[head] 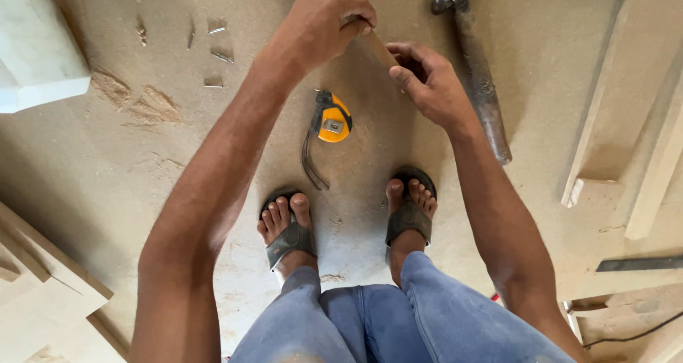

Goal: The person marks and cuts wood pieces, assembles components, and applies adhesive to the joints.

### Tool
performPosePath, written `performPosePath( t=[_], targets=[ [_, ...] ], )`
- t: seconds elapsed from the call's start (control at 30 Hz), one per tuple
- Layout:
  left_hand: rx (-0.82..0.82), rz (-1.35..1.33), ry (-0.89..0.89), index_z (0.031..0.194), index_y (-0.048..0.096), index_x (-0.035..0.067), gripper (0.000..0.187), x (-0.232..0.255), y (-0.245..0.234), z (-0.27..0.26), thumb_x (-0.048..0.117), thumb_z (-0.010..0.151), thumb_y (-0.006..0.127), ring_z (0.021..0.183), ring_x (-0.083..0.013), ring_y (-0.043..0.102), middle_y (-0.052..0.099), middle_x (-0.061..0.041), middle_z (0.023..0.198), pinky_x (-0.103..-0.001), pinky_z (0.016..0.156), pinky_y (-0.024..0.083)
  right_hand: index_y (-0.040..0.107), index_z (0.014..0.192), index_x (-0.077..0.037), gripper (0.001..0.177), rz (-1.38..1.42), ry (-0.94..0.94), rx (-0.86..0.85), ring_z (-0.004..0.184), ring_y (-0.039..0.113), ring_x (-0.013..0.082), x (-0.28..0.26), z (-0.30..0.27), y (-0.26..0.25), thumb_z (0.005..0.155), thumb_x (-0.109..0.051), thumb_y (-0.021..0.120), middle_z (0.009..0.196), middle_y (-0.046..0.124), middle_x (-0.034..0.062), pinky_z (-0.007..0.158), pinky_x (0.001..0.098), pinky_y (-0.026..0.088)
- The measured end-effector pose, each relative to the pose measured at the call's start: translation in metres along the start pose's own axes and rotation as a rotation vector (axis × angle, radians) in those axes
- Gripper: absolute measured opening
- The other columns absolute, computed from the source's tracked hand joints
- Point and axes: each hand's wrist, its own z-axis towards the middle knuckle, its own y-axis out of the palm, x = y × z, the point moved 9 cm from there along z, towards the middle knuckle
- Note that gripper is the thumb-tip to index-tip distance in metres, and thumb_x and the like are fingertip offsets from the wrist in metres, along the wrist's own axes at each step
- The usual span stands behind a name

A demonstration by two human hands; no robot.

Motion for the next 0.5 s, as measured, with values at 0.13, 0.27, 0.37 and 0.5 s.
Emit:
performPosePath(
  t=[0.13, 0.27, 0.37, 0.5],
  targets=[
    [0.179, -0.029, -0.028, 0.105, 0.072, 0.006, 0.009, 0.011, -0.017, -0.002, 0.004, 0.097, 0.075, 0.108, -0.0263, 0.065, 0.072, -0.008, 0.104, -0.042, 0.101, 0.046, 0.062, 0.138, -0.004, 0.041, -0.169, -0.080, 0.135, 0.100, 0.069, 0.0143, -0.008, -0.006, 0.001, 0.100, -0.017, 0.071, 0.114, 0.072, 0.0070, 0.089, 0.0288, 0.057],
    [0.508, -0.380, -0.243, 0.118, 0.062, 0.002, 0.014, 0.003, -0.041, -0.030, -0.003, 0.106, 0.068, 0.088, -0.0134, 0.071, 0.069, -0.008, 0.102, -0.031, 0.080, 0.060, 0.059, 0.135, -0.002, 0.056, -0.702, -0.100, 0.305, 0.099, 0.065, 0.0308, -0.014, -0.034, 0.023, 0.091, -0.027, 0.082, 0.116, 0.063, 0.0172, 0.084, 0.0407, 0.055],
    [0.546, -0.528, -0.363, 0.117, 0.062, 0.000, 0.010, -0.014, -0.042, -0.051, -0.004, 0.108, 0.063, 0.083, -0.0085, 0.071, 0.069, -0.005, 0.100, -0.024, 0.073, 0.060, 0.057, 0.137, -0.002, 0.059, -0.751, -0.147, 0.295, 0.107, 0.063, 0.0375, -0.013, -0.052, 0.044, 0.093, -0.034, 0.081, 0.125, 0.060, 0.0197, 0.086, 0.0458, 0.054],
    [0.596, -0.461, -0.457, 0.123, 0.064, -0.001, 0.020, -0.036, -0.056, -0.075, -0.006, 0.104, 0.066, 0.085, -0.0086, 0.072, 0.069, -0.004, 0.095, -0.023, 0.074, 0.058, 0.054, 0.138, -0.003, 0.055, -0.786, -0.317, 0.470, 0.121, 0.056, 0.0404, -0.018, -0.062, 0.011, 0.100, -0.034, 0.077, 0.128, 0.055, 0.0223, 0.104, 0.0505, 0.048]
  ],
)
